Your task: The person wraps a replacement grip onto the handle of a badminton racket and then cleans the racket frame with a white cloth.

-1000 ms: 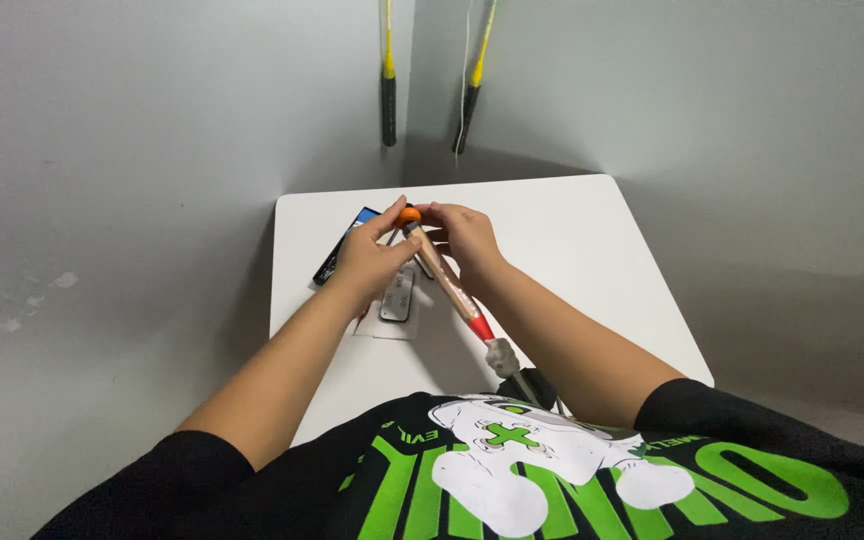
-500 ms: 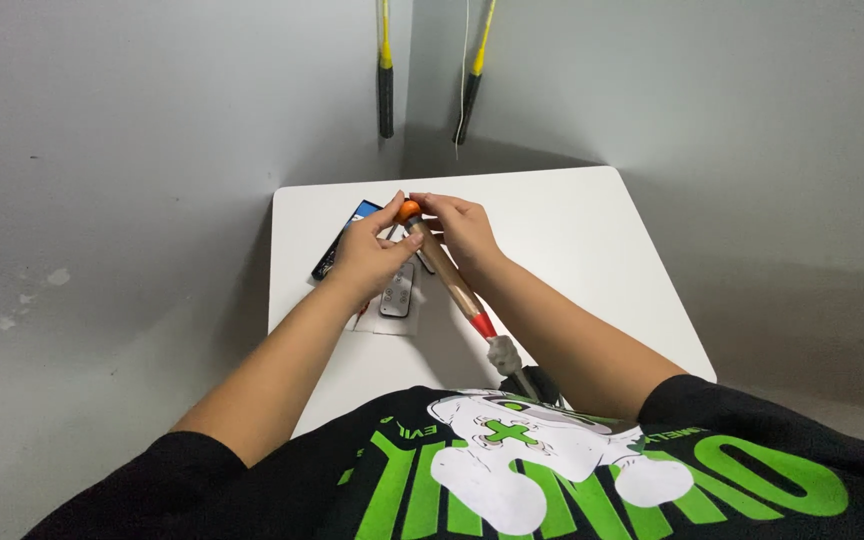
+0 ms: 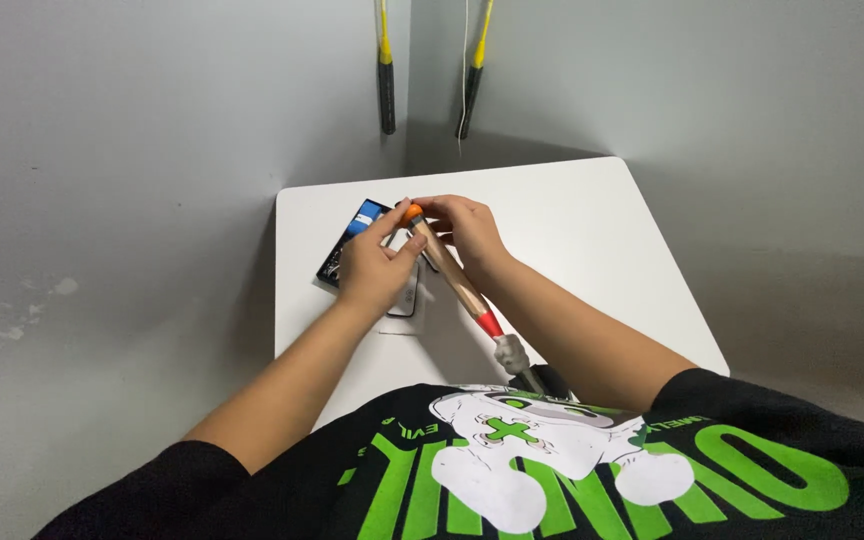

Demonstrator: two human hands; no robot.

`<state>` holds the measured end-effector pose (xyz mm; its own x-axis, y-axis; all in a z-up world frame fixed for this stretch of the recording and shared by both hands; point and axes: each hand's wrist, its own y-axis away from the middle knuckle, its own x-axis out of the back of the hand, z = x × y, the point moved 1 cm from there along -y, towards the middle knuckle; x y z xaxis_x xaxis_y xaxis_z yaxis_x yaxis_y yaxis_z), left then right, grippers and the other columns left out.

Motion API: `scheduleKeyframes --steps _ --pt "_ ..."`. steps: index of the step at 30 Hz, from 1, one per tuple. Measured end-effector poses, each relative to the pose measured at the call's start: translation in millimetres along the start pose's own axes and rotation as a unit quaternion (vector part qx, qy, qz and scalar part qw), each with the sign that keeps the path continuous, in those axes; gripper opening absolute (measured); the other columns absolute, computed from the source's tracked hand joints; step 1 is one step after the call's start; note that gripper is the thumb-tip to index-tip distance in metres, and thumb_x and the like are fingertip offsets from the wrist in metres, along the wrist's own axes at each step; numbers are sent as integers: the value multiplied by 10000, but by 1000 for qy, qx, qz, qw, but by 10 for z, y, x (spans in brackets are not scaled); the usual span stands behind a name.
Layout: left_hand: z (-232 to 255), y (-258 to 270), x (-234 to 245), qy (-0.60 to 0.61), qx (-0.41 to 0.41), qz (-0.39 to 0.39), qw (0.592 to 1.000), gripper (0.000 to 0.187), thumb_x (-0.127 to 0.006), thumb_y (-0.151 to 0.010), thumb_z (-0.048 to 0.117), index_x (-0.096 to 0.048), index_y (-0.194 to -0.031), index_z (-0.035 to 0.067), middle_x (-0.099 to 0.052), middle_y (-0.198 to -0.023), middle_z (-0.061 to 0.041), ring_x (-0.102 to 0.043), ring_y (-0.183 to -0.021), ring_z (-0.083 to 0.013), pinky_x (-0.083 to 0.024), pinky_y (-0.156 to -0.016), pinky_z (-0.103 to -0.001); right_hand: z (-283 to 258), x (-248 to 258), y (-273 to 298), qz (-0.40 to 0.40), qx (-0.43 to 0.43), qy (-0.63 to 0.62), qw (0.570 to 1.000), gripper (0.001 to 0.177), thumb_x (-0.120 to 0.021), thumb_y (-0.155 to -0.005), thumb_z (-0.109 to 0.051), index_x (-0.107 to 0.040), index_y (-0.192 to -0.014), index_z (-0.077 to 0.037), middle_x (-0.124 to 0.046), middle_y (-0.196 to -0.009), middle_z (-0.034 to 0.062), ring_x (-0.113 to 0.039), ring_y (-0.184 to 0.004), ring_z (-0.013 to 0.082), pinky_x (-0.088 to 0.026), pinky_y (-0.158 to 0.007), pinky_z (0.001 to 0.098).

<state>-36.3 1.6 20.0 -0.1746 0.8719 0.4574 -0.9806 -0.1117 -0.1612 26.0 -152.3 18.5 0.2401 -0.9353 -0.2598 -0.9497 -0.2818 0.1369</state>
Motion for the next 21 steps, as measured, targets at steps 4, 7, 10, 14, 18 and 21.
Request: scheduleKeyframes --steps 4,7,10,14,18,21 --pt "98 37 -12 -19 31 23 999 573 -781 -870 326 -631 -1416 234 -765 -1047 -122 -719 -650 -146 -550 -674 -301 -9 -28 -17 3 6 -5 1000 342 -496 -957 -155 -754 -1108 11 -767 -1057 128 -691 -806 189 -580 -727 331" --pt "146 36 -29 -31 37 42 998 558 -773 -869 318 -641 -1402 221 -783 -1034 -115 -703 -617 -176 -542 -675 -324 -23 -35 -82 35 -10 26 999 358 -509 -922 -173 -760 -1104 7 -791 -1007 113 -688 -739 187 -571 -661 326" --pt "137 6 -58 -30 14 60 998 537 -762 -862 289 -638 -1374 188 -759 -1195 -60 -705 -620 -208 -551 -685 -342 -28 -85 -211 28 39 40 998 308 -584 -924 -207 -769 -1002 26 -786 -954 127 -685 -742 158 -515 -624 284" --pt "35 -62 -84 -20 -1 75 997 478 -771 -868 265 -671 -1320 145 -759 -1182 -71 -751 -839 -221 -567 -795 -342 0 -135 -429 42 18 104 994 374 -752 -909 -309 -569 -821 5 -673 -772 160 -660 -655 214 -537 -544 343" --pt "66 -81 -50 -20 -20 83 996 456 -798 -838 235 -705 -1271 122 -770 -1153 -81 -752 -1005 -233 -565 -854 -339 105 -109 -492 -46 -8 43 998 358 -742 -940 -379 -626 -989 -44 -641 -837 99 -608 -698 161 -523 -591 316" --pt "-47 -79 -92 -20 -34 84 996 448 -797 -846 231 -705 -1267 110 -768 -1153 -82 -751 -1007 -223 -570 -850 -333 54 -107 -419 -67 -69 46 994 406 -635 -960 -417 -711 -1042 -27 -704 -891 112 -651 -747 136 -551 -666 281"
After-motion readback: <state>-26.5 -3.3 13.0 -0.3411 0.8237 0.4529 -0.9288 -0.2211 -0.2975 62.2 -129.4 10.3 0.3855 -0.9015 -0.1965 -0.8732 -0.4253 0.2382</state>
